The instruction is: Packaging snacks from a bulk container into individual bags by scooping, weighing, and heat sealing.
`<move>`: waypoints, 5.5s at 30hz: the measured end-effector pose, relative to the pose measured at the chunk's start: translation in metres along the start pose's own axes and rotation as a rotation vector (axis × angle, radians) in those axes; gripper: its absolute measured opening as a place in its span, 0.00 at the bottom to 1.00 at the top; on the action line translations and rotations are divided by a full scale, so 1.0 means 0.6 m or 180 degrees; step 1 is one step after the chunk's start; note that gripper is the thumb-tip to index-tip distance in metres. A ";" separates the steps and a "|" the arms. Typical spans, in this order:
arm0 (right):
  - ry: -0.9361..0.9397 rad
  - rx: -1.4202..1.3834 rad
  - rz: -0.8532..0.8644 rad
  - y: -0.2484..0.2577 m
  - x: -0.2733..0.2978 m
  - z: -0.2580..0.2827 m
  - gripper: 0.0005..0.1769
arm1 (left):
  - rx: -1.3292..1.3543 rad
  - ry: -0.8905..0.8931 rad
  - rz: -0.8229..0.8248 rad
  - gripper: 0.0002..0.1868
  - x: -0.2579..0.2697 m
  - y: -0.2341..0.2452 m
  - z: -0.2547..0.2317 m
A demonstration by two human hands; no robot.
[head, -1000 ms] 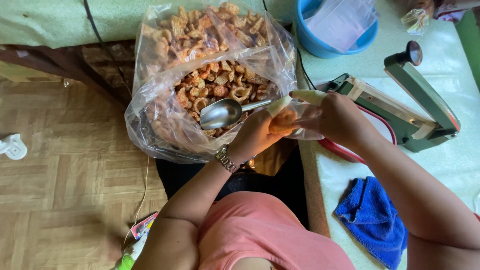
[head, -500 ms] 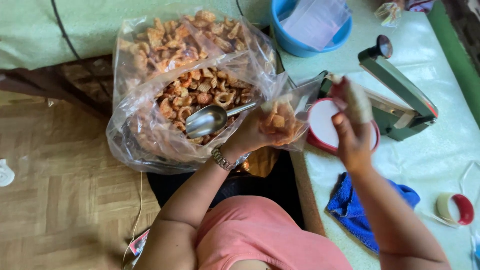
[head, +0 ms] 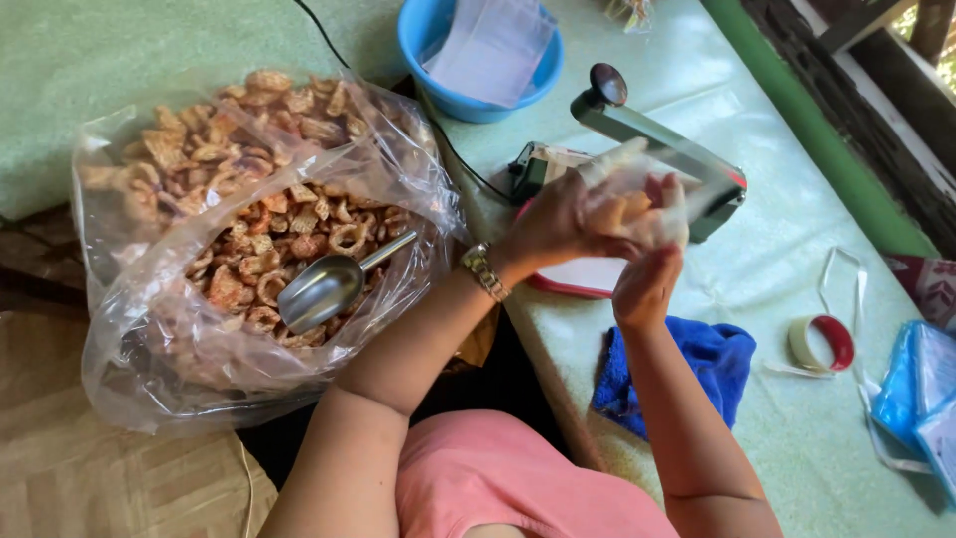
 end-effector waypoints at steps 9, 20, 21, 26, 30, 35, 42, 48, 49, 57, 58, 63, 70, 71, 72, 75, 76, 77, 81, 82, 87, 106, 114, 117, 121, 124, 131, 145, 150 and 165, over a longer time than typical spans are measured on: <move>-0.1294 0.1293 -0.0475 0.004 0.066 -0.063 0.33 | 0.0141 0.0836 -0.0183 0.38 0.048 -0.040 0.132; 0.0569 0.2036 -0.0604 0.027 -0.004 -0.090 0.31 | -0.0356 -0.0627 -0.0880 0.30 0.051 -0.045 0.100; 0.0031 0.0835 -0.0527 -0.049 -0.023 0.029 0.28 | -0.0259 -0.0518 -0.0851 0.29 0.048 -0.049 0.122; 0.0064 0.0357 -0.0430 -0.038 -0.016 0.015 0.23 | -0.0237 -0.0454 -0.1298 0.18 0.045 -0.026 0.115; 0.0491 0.0221 -0.0403 -0.010 -0.008 0.001 0.18 | -0.0645 -0.0621 -0.1735 0.12 0.034 -0.014 0.085; 0.0753 0.0325 -0.0327 -0.014 -0.025 0.038 0.19 | -0.0844 -0.0883 -0.1990 0.11 0.018 0.001 0.028; 0.0619 0.0573 -0.0197 0.009 -0.051 0.057 0.22 | -0.0564 -0.0635 -0.1714 0.09 0.002 0.010 0.023; 0.0379 0.0850 0.0173 0.016 -0.070 0.079 0.21 | -0.0439 -0.0568 -0.1462 0.08 -0.002 0.015 0.042; 0.0378 0.0852 0.0172 0.018 -0.075 0.086 0.21 | -0.0436 -0.0568 -0.1460 0.08 -0.004 0.018 0.036; 0.0446 0.1594 0.0837 -0.018 -0.093 0.144 0.19 | -0.0504 -0.0369 -0.1248 0.07 -0.018 0.032 -0.007; 0.0442 0.1592 0.0821 -0.005 -0.105 0.141 0.19 | -0.0505 -0.0371 -0.1233 0.07 -0.016 0.046 0.013; 0.0382 0.2120 0.1368 -0.024 -0.141 0.099 0.12 | 0.0565 0.0395 -0.1081 0.17 -0.004 0.079 0.120; 0.1828 0.2455 0.2990 -0.215 -0.193 0.051 0.05 | 0.1626 0.1242 -0.1635 0.23 0.037 0.133 0.254; 0.1222 0.3085 0.3127 -0.223 -0.222 -0.022 0.04 | 0.1658 0.1269 -0.1687 0.25 0.041 0.141 0.263; 0.0585 0.3695 0.3238 -0.222 -0.249 -0.092 0.08 | 0.1695 0.1296 -0.1748 0.28 0.045 0.148 0.273; -0.1649 0.3730 0.3893 -0.262 -0.252 -0.113 0.29 | 0.1331 0.1704 -0.1602 0.20 0.046 0.161 0.302; -0.1632 0.3725 0.3889 -0.270 -0.260 -0.110 0.29 | 0.1320 0.1691 -0.1606 0.20 0.039 0.169 0.292; -0.2245 0.3596 0.3818 -0.262 -0.258 -0.117 0.26 | 0.1187 0.1893 -0.1389 0.21 0.033 0.166 0.288; -0.2689 0.3259 0.4660 -0.192 -0.279 -0.314 0.24 | 0.0137 0.2245 -0.0458 0.21 -0.011 0.154 0.282; -0.2691 0.3261 0.4642 -0.170 -0.264 -0.306 0.24 | 0.0136 0.2234 -0.0445 0.21 -0.021 0.139 0.331; -0.3135 0.2224 0.2213 0.056 -0.307 -0.413 0.12 | -0.0061 0.1661 0.0482 0.24 -0.101 0.031 0.408; -0.2024 0.2846 0.1477 0.067 -0.235 -0.263 0.19 | 0.0281 0.2461 0.1808 0.17 -0.163 -0.052 0.396; -0.2148 0.3023 0.1317 0.075 -0.241 -0.268 0.25 | -0.0717 0.2385 0.2175 0.18 -0.170 -0.045 0.385; -0.2679 0.3426 0.1403 0.040 -0.231 -0.222 0.26 | -0.1154 0.2288 0.2386 0.17 -0.181 -0.050 0.403; -0.2828 0.3766 0.1307 0.066 -0.235 -0.251 0.19 | -0.1433 0.2298 0.2187 0.18 -0.203 -0.039 0.355; -0.3023 0.3692 0.1352 0.062 -0.229 -0.253 0.19 | -0.1794 0.1557 0.1770 0.27 -0.234 -0.067 0.347; -0.3050 0.3843 0.1617 0.059 -0.225 -0.267 0.19 | -0.1457 0.1901 0.1505 0.29 -0.205 -0.065 0.315; -0.2837 0.3825 0.1852 0.042 -0.230 -0.272 0.19 | -0.1153 0.2278 0.1437 0.37 -0.194 -0.031 0.285; -0.2564 0.3822 0.1911 0.032 -0.236 -0.266 0.19 | -0.1180 0.2330 0.1391 0.42 -0.195 -0.028 0.286; -0.2387 0.3586 0.1466 0.063 -0.237 -0.264 0.23 | -0.1706 0.0999 -0.0148 0.33 -0.228 -0.019 0.285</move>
Point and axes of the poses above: each hand's wrist, its own x-axis away from the middle knuckle, its own y-axis out of the back of the hand, z = x × y, the point moved 9 cm from there along -x, towards the middle knuckle, and after that the axes turned 12 degrees about -x, right-handed, at the moved point
